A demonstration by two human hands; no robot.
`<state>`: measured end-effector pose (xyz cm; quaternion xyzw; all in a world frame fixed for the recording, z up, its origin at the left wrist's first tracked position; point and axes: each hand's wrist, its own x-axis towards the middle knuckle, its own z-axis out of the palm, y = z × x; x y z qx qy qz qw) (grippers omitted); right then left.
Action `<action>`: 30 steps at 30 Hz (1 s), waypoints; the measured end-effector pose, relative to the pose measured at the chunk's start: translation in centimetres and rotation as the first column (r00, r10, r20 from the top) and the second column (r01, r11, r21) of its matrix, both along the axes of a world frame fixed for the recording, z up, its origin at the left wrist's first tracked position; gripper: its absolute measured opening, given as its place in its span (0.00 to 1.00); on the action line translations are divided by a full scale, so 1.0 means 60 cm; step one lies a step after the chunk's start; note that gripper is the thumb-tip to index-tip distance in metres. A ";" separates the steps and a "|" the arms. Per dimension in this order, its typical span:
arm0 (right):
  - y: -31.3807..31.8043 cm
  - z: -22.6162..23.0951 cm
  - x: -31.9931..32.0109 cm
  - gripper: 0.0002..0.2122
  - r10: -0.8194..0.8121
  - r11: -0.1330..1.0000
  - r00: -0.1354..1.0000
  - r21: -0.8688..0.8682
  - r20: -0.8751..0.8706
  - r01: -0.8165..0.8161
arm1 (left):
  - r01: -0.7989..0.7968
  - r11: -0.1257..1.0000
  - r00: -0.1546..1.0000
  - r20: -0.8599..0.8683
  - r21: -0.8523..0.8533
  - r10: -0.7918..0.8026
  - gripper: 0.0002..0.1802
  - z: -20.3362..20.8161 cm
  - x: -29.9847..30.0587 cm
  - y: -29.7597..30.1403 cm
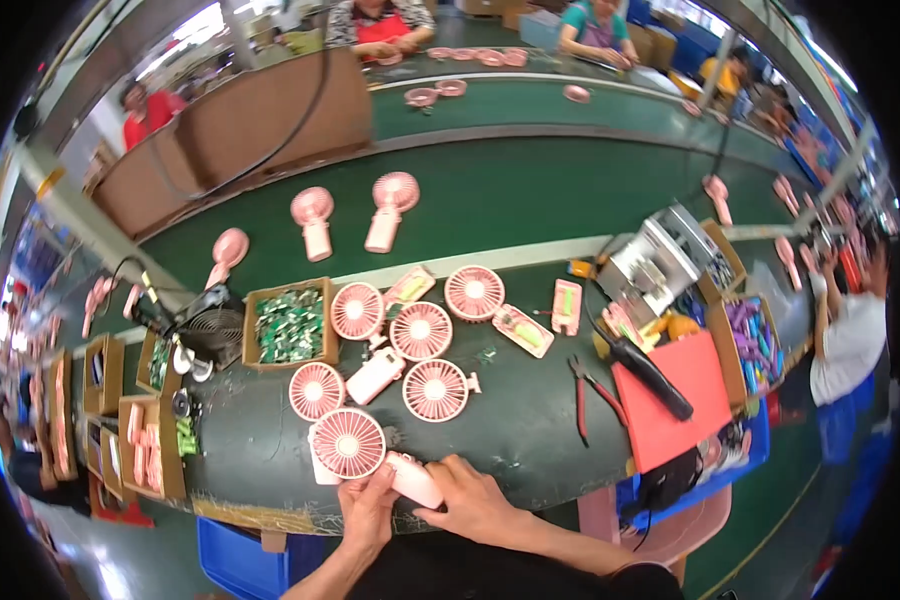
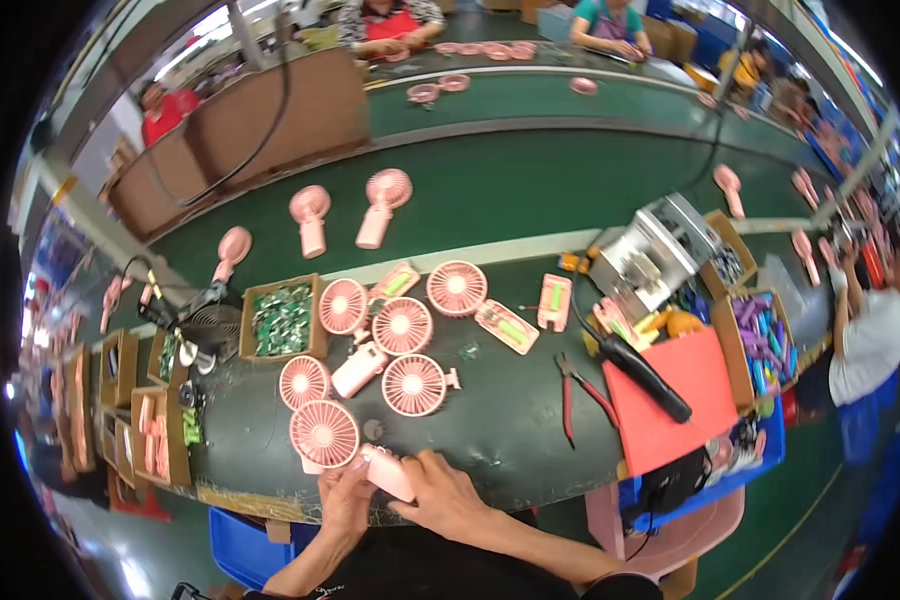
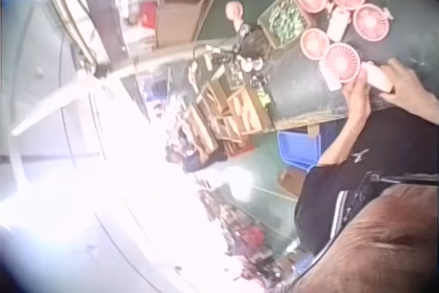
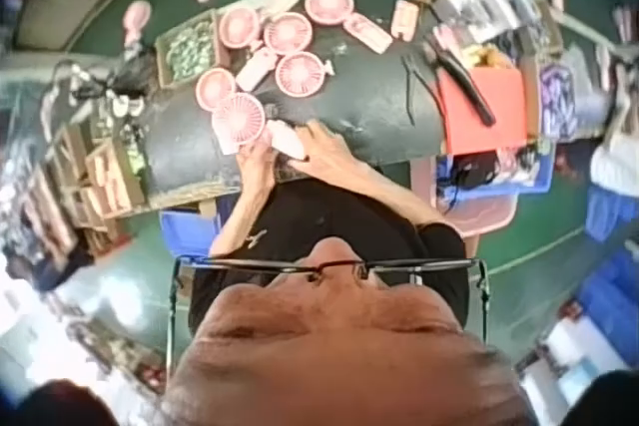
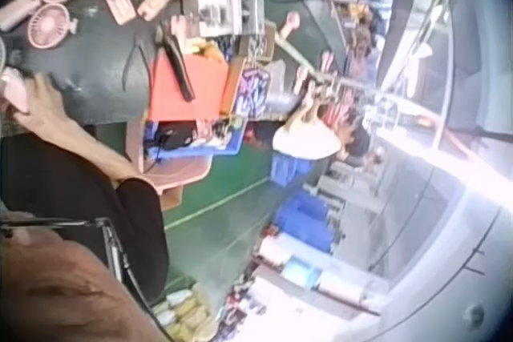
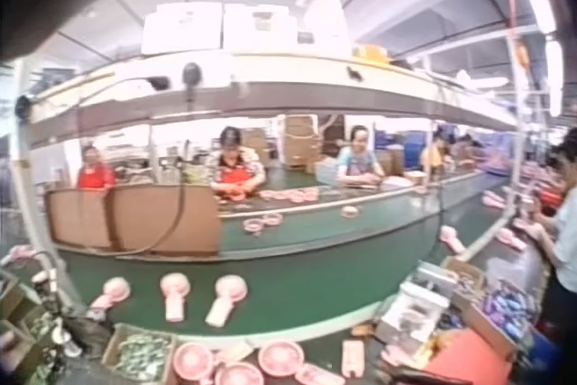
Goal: The person assembles portable fans by fitting casing pieces together, fastening them with an electric screwdriver, placing assembled fans onto a conveyor belt, and wiring circuit boards to fan components.
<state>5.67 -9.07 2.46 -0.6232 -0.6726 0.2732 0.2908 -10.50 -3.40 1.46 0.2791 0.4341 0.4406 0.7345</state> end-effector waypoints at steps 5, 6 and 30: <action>0.020 -0.017 0.052 0.29 -0.129 0.796 0.495 -0.388 -0.859 -0.465 | 0.189 0.939 0.979 -0.126 0.287 -0.158 0.15 0.033 -0.001 0.026; 0.021 -0.010 0.058 0.23 -0.120 0.810 0.521 -0.387 -0.845 -0.441 | 0.248 0.933 0.968 -0.098 0.262 -0.230 0.17 0.040 0.009 0.027; 0.037 -0.007 0.023 0.10 -0.359 0.735 0.164 -0.387 -0.919 -0.556 | 0.638 0.691 0.755 -0.454 0.339 -0.474 0.21 0.096 0.025 0.093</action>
